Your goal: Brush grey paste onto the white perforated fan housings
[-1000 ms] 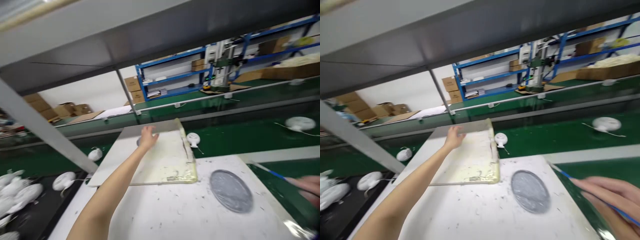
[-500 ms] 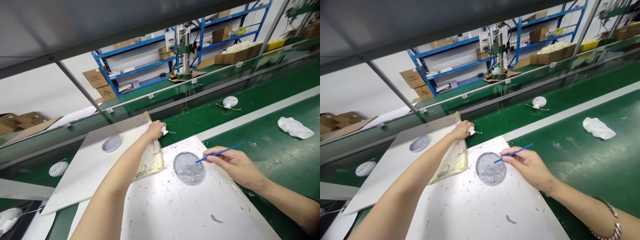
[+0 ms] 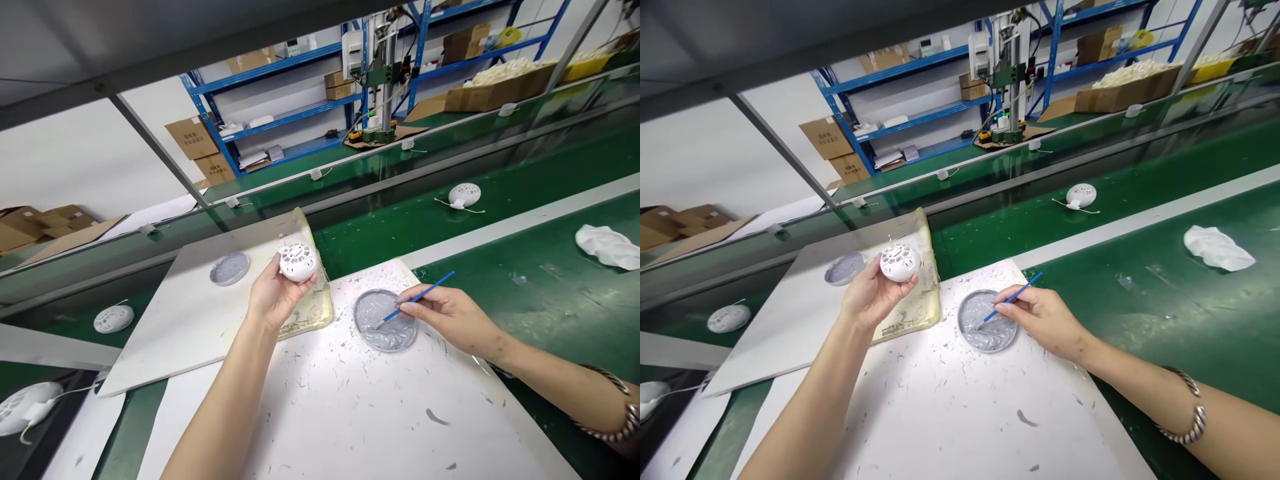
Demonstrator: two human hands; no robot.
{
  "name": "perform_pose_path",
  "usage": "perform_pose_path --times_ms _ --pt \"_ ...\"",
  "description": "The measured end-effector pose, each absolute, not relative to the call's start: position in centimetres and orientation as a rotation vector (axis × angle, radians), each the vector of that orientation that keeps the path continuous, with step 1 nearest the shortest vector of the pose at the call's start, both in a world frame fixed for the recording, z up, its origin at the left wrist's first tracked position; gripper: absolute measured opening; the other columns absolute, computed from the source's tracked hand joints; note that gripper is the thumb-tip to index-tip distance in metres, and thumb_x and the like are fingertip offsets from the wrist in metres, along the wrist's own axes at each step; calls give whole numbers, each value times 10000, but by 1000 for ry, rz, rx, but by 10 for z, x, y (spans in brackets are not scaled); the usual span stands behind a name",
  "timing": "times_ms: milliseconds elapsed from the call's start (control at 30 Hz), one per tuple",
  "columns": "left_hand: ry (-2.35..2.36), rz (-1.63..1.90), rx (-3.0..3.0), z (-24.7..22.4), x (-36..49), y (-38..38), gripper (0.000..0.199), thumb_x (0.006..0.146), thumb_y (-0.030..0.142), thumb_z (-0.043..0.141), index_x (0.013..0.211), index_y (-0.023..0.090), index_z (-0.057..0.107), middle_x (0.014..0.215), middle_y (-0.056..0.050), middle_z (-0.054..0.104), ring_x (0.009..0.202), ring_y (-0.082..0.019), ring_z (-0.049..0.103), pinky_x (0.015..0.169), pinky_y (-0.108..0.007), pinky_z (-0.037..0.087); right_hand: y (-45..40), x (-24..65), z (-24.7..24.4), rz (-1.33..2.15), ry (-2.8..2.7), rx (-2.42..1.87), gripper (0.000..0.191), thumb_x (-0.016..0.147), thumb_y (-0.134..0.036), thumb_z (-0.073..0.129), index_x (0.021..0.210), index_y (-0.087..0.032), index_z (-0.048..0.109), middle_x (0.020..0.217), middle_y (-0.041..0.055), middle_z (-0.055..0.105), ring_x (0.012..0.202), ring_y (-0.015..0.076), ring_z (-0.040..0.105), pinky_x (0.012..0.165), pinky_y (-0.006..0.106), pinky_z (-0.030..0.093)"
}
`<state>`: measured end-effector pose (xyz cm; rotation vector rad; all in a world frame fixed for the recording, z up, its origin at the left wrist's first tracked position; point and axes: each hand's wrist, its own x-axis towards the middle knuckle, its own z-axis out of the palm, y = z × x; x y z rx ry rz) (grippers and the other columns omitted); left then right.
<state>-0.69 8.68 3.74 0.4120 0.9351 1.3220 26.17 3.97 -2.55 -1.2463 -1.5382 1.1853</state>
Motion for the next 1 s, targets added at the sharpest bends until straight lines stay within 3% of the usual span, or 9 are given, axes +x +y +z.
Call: perform_pose_path --times_ms 100,167,233,367,500,600,733,900,1000 --pt "946 1316 384 32 -10 77 282 978 325 407 1153 147 539 1205 -147 604 975 -260 652 654 -352 598 42 259 -26 1281 -1392 -1295 352 713 -507 754 838 -180 715 784 47 730 689 179 684 705 324 576" --pt "946 1281 416 31 -12 73 251 920 237 523 1148 132 528 1173 -153 608 979 -263 654 668 -347 603 44 259 -28 1339 -1258 -1306 365 679 -487 791 837 -169 704 747 45 724 661 167 677 688 309 570" --pt "969 1237 505 30 -14 69 407 821 96 612 1207 143 492 1170 -137 607 978 -250 656 706 -354 609 47 260 -29 1394 -1109 -1284 370 653 -468 820 827 -166 696 743 44 719 672 163 680 685 297 572" --pt "1020 1196 728 31 -14 60 871 726 56 704 1442 299 270 1243 -82 575 985 -217 651 809 -421 604 50 264 -32 1428 -925 -1244 358 639 -459 837 797 -178 681 753 35 704 707 161 687 673 283 592" --pt "971 1185 940 30 -6 50 1033 730 146 736 1482 459 101 1232 -45 546 980 -207 644 819 -442 600 50 268 -34 1468 -793 -1207 293 685 -423 822 774 -193 664 731 30 704 704 145 685 649 245 596" --pt "915 1175 1054 27 1 44 885 754 199 720 1439 466 228 1172 -22 533 927 -188 642 763 -397 613 50 271 -35 1500 -717 -1183 274 681 -406 830 743 -205 656 688 14 694 669 129 678 611 210 591" --pt "827 1123 1089 22 5 39 447 777 228 702 1169 308 504 1051 -4 563 841 -147 623 733 -345 608 50 275 -33 1544 -677 -1159 234 667 -338 850 761 -197 689 739 31 717 704 131 689 624 193 596" --pt "845 1060 1104 22 8 38 429 733 192 747 1053 253 468 979 9 576 809 -132 619 734 -319 589 51 277 -32 1556 -637 -1140 229 651 -312 861 750 -187 696 754 31 722 701 123 688 625 178 595" --pt "873 1060 1075 22 12 37 364 784 272 714 1014 246 434 959 16 575 747 -120 621 679 -299 581 51 277 -30 1562 -609 -1132 241 645 -321 867 738 -187 690 749 28 718 688 114 683 630 172 597"
